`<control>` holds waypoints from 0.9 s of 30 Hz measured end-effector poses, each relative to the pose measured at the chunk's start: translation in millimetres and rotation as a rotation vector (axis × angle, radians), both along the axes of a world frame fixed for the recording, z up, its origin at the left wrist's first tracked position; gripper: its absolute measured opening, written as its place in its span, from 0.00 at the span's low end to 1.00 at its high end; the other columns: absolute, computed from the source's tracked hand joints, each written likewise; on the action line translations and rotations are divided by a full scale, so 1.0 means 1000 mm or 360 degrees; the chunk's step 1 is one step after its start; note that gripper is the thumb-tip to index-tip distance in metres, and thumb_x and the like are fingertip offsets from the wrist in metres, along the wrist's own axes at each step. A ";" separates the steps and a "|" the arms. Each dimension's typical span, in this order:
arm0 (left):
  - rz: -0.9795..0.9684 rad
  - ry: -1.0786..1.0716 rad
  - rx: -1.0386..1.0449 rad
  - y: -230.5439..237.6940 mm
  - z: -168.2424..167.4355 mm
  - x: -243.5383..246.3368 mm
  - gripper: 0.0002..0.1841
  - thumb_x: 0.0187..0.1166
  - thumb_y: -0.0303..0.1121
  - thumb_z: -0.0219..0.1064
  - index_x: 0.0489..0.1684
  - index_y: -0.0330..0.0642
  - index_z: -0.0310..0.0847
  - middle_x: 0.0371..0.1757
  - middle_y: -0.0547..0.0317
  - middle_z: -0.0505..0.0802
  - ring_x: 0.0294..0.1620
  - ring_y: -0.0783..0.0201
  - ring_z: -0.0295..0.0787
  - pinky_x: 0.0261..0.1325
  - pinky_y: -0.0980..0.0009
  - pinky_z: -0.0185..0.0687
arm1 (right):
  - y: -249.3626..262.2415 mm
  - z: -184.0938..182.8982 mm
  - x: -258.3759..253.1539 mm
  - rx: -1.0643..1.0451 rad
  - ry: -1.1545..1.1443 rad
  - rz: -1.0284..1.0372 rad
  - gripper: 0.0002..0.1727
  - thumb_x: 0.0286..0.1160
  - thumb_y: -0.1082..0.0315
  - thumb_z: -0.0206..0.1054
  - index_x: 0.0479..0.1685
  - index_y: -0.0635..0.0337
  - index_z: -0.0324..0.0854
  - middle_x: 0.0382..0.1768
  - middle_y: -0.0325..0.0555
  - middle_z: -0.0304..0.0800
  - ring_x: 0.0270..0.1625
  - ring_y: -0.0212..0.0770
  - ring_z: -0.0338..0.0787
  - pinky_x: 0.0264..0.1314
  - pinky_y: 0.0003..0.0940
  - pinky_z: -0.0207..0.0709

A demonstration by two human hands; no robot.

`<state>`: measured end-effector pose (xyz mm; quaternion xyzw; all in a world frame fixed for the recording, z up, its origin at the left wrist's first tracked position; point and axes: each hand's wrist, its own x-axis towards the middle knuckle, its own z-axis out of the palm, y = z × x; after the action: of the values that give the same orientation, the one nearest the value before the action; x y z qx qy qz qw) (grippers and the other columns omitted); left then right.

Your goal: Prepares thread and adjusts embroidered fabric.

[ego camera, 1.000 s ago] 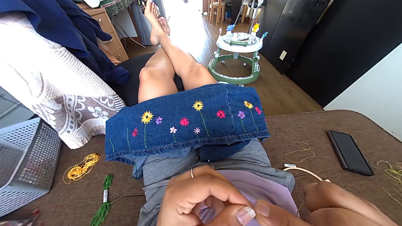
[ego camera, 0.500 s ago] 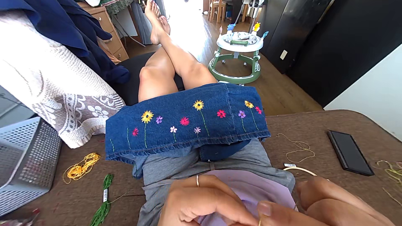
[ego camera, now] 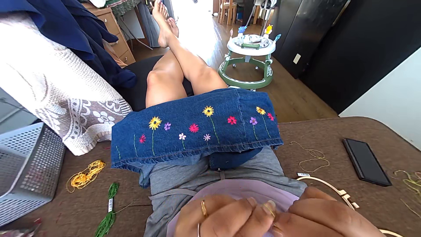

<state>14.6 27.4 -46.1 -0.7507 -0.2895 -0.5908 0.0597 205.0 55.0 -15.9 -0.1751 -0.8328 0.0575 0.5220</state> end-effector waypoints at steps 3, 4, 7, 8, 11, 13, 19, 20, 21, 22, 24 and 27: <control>0.0131 0.0197 0.0103 -0.005 0.001 -0.005 0.06 0.76 0.25 0.74 0.46 0.36 0.91 0.44 0.53 0.94 0.43 0.64 0.88 0.54 0.78 0.82 | 0.001 -0.001 -0.001 0.0010 -0.0014 -0.0008 0.08 0.78 0.68 0.63 0.33 0.61 0.81 0.30 0.45 0.75 0.36 0.36 0.75 0.40 0.19 0.68; 0.0156 0.0232 0.0128 -0.006 0.002 -0.006 0.05 0.76 0.25 0.74 0.44 0.36 0.92 0.42 0.52 0.94 0.42 0.64 0.89 0.53 0.78 0.83 | 0.000 -0.001 -0.001 0.0032 -0.0029 -0.0007 0.08 0.78 0.68 0.63 0.33 0.61 0.81 0.30 0.45 0.74 0.35 0.36 0.74 0.40 0.20 0.68; 0.0159 0.0269 0.0192 -0.008 0.004 -0.008 0.04 0.76 0.25 0.74 0.40 0.34 0.91 0.40 0.51 0.95 0.40 0.62 0.89 0.52 0.76 0.83 | -0.002 0.001 0.001 0.0134 -0.0101 -0.0037 0.08 0.79 0.68 0.64 0.34 0.62 0.82 0.29 0.46 0.75 0.34 0.39 0.74 0.39 0.23 0.68; 0.0146 0.0263 0.0183 -0.010 0.004 -0.009 0.04 0.76 0.25 0.74 0.41 0.34 0.91 0.40 0.51 0.95 0.41 0.62 0.89 0.52 0.76 0.83 | -0.003 0.001 0.002 0.0147 -0.0109 -0.0049 0.08 0.78 0.68 0.64 0.35 0.63 0.83 0.29 0.47 0.76 0.34 0.40 0.74 0.39 0.24 0.68; 0.0165 0.0263 0.0184 -0.012 0.003 -0.010 0.05 0.75 0.25 0.75 0.41 0.34 0.90 0.39 0.52 0.93 0.40 0.62 0.88 0.52 0.76 0.83 | -0.003 0.001 0.002 0.0131 -0.0103 -0.0045 0.06 0.76 0.69 0.66 0.37 0.63 0.85 0.29 0.46 0.76 0.34 0.39 0.74 0.39 0.24 0.68; 0.0171 0.0261 0.0174 -0.013 0.003 -0.010 0.05 0.74 0.26 0.76 0.41 0.35 0.90 0.38 0.53 0.92 0.40 0.62 0.87 0.52 0.76 0.83 | -0.003 0.000 0.002 0.0112 -0.0087 -0.0028 0.06 0.76 0.69 0.68 0.37 0.63 0.85 0.29 0.46 0.76 0.33 0.38 0.74 0.39 0.23 0.68; 0.0065 0.0182 0.0158 -0.013 0.003 -0.010 0.05 0.73 0.25 0.76 0.40 0.35 0.89 0.40 0.52 0.92 0.40 0.62 0.87 0.51 0.75 0.84 | -0.002 -0.002 0.007 0.0082 -0.0047 0.0039 0.06 0.74 0.69 0.70 0.36 0.64 0.86 0.23 0.44 0.68 0.28 0.38 0.69 0.32 0.23 0.64; 0.0048 0.0156 0.0160 -0.012 0.002 -0.010 0.05 0.73 0.25 0.77 0.40 0.34 0.89 0.40 0.51 0.92 0.40 0.62 0.87 0.51 0.75 0.84 | -0.001 -0.002 0.008 0.0084 -0.0040 0.0038 0.07 0.73 0.69 0.71 0.37 0.65 0.87 0.22 0.43 0.66 0.27 0.38 0.68 0.30 0.24 0.63; 0.0039 0.0142 0.0157 -0.011 0.002 -0.010 0.06 0.72 0.25 0.77 0.41 0.35 0.89 0.40 0.51 0.91 0.40 0.62 0.87 0.51 0.75 0.84 | -0.001 -0.002 0.008 0.0095 -0.0034 0.0029 0.07 0.73 0.68 0.72 0.37 0.65 0.87 0.21 0.43 0.65 0.26 0.37 0.67 0.29 0.24 0.61; 0.0037 0.0133 0.0155 -0.011 0.002 -0.011 0.06 0.72 0.25 0.78 0.41 0.35 0.89 0.40 0.52 0.91 0.40 0.62 0.87 0.51 0.75 0.85 | 0.000 -0.002 0.009 0.0107 -0.0035 0.0018 0.07 0.73 0.68 0.72 0.37 0.64 0.87 0.21 0.43 0.64 0.25 0.37 0.66 0.29 0.24 0.61; 0.0040 0.0134 0.0147 -0.012 0.004 -0.011 0.05 0.72 0.24 0.77 0.40 0.34 0.90 0.39 0.51 0.91 0.40 0.62 0.87 0.51 0.75 0.85 | 0.000 -0.002 0.010 0.0135 -0.0038 -0.0018 0.08 0.73 0.67 0.72 0.37 0.63 0.88 0.20 0.41 0.63 0.25 0.37 0.65 0.29 0.24 0.60; 0.0050 0.0103 0.0131 -0.013 0.006 -0.011 0.05 0.73 0.24 0.76 0.40 0.35 0.88 0.43 0.52 0.91 0.45 0.62 0.88 0.56 0.75 0.85 | 0.000 0.000 0.013 0.0164 -0.0079 -0.0066 0.09 0.74 0.65 0.72 0.42 0.61 0.90 0.20 0.40 0.62 0.26 0.37 0.63 0.30 0.25 0.56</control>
<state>4.0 14.6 -39.7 -0.7617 -0.2746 -0.5767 0.1089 218.3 55.2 -15.5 -0.1664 -0.8436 -0.0007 0.5105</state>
